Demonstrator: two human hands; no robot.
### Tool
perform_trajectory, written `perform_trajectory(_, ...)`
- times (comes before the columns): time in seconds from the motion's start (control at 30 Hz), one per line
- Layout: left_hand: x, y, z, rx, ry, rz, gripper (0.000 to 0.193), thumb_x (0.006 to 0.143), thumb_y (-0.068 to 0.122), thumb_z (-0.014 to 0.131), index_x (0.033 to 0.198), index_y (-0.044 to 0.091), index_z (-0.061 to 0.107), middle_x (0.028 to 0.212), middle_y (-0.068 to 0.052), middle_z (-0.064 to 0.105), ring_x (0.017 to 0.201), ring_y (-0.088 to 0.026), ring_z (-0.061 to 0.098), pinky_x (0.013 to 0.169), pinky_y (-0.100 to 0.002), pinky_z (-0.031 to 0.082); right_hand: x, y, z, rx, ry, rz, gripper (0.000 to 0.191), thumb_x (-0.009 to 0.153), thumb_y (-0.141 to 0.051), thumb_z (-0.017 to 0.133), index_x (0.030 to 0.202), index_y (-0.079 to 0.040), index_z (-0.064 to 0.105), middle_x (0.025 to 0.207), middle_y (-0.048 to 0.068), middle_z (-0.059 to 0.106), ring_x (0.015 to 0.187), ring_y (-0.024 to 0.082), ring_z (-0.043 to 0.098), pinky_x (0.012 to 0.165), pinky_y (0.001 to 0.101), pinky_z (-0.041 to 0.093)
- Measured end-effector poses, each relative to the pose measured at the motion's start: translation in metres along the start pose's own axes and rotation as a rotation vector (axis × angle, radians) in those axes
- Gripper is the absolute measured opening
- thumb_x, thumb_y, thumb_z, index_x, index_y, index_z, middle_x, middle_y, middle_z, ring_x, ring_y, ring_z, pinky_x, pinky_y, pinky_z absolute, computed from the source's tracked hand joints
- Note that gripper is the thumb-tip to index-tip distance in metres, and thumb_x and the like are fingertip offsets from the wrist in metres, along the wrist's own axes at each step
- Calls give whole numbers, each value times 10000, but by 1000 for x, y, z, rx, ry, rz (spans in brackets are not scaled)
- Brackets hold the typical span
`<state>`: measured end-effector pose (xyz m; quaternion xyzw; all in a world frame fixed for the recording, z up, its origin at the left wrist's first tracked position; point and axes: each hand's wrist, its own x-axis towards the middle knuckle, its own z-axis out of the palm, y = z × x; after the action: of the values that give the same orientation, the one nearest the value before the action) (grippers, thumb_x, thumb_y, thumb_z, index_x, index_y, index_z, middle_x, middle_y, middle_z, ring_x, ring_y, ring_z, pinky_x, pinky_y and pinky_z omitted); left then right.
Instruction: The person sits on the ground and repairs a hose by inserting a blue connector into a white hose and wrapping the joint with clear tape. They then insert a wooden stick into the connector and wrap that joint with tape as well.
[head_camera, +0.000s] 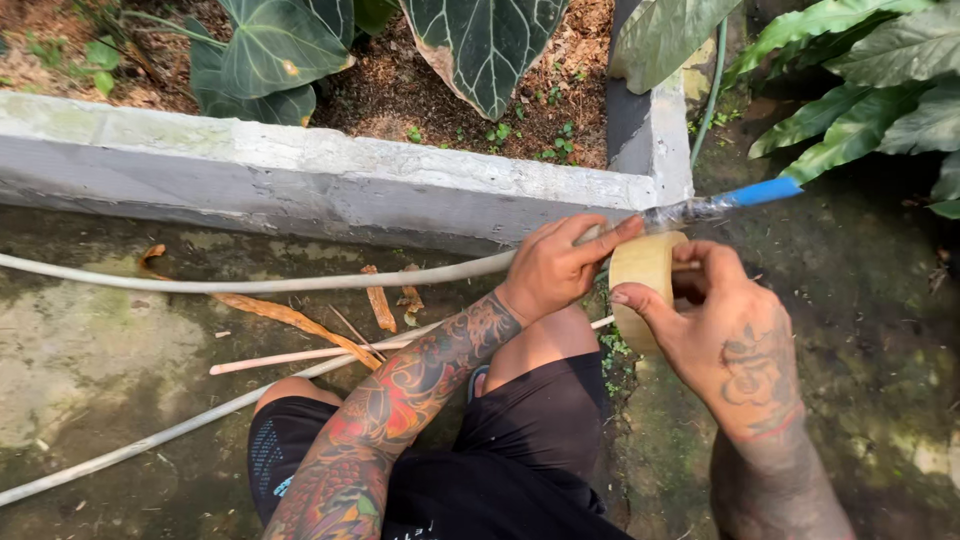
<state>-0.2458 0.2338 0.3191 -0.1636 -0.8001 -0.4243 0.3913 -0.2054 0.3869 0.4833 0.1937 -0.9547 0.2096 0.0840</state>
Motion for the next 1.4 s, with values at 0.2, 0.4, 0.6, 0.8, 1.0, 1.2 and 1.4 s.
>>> perform_trajectory(0.2, -11, -3, -7, -136, 0, -63, 584, 1008, 147, 707, 1543, 209, 483, 1134, -60, 666, 988, -290, 666, 893, -402, 541, -11, 48, 43, 455, -43, 203, 309, 994, -233, 731, 1135, 43, 730, 820, 69, 747, 672, 63, 615, 590, 239, 497)
perform_trajectory(0.4, -19, -1, -12, 109, 6, -175, 740, 919, 293, 769, 1510, -4, 439, 1049, -129, 639, 977, -329, 629, 861, -459, 484, -20, 61, 56, 617, -13, 79, 297, 1042, -182, 677, 1204, 66, 685, 893, 30, 727, 750, 27, 617, 645, 184, 488)
perform_trajectory(0.6, -3, -10, -6, 125, -88, -375, 398, 862, 410, 781, 1037, 111, 585, 808, -117, 714, 751, -380, 702, 641, -521, 536, -20, 72, 48, 419, 56, -198, 288, 1037, -142, 683, 1211, 88, 692, 890, 46, 723, 766, 48, 608, 699, 190, 501)
perform_trajectory(0.8, 15, 0, -18, 58, -162, -370, 254, 835, 390, 754, 905, 159, 674, 706, -137, 709, 708, -398, 699, 611, -545, 531, -20, 95, 36, 428, 123, -301, 262, 1064, -151, 681, 1139, 98, 713, 808, 72, 696, 694, 62, 614, 662, 181, 494)
perform_trajectory(1.0, 23, 14, -49, -195, -299, -297, 231, 793, 369, 747, 852, 146, 723, 762, -133, 734, 752, -353, 723, 641, -452, 557, -6, 108, 25, 282, 167, -667, 273, 1076, -204, 707, 1068, 67, 675, 949, 158, 712, 808, 208, 697, 772, 258, 553)
perform_trajectory(1.2, 11, 41, -69, -620, -776, -456, 300, 835, 401, 723, 848, 102, 724, 637, -5, 683, 594, -117, 643, 587, -346, 523, 31, 111, 26, 524, -2, -837, 223, 1012, -194, 680, 1050, 25, 659, 1018, 146, 718, 1002, 238, 661, 1054, 374, 439)
perform_trajectory(1.4, -7, 47, -83, -814, -1150, -683, 401, 846, 429, 752, 763, 49, 653, 594, 24, 610, 509, -96, 583, 456, -290, 491, 59, 87, 48, 833, -310, -888, 89, 910, -123, 646, 915, -37, 667, 1044, 122, 728, 1164, 233, 694, 1341, 546, 139)
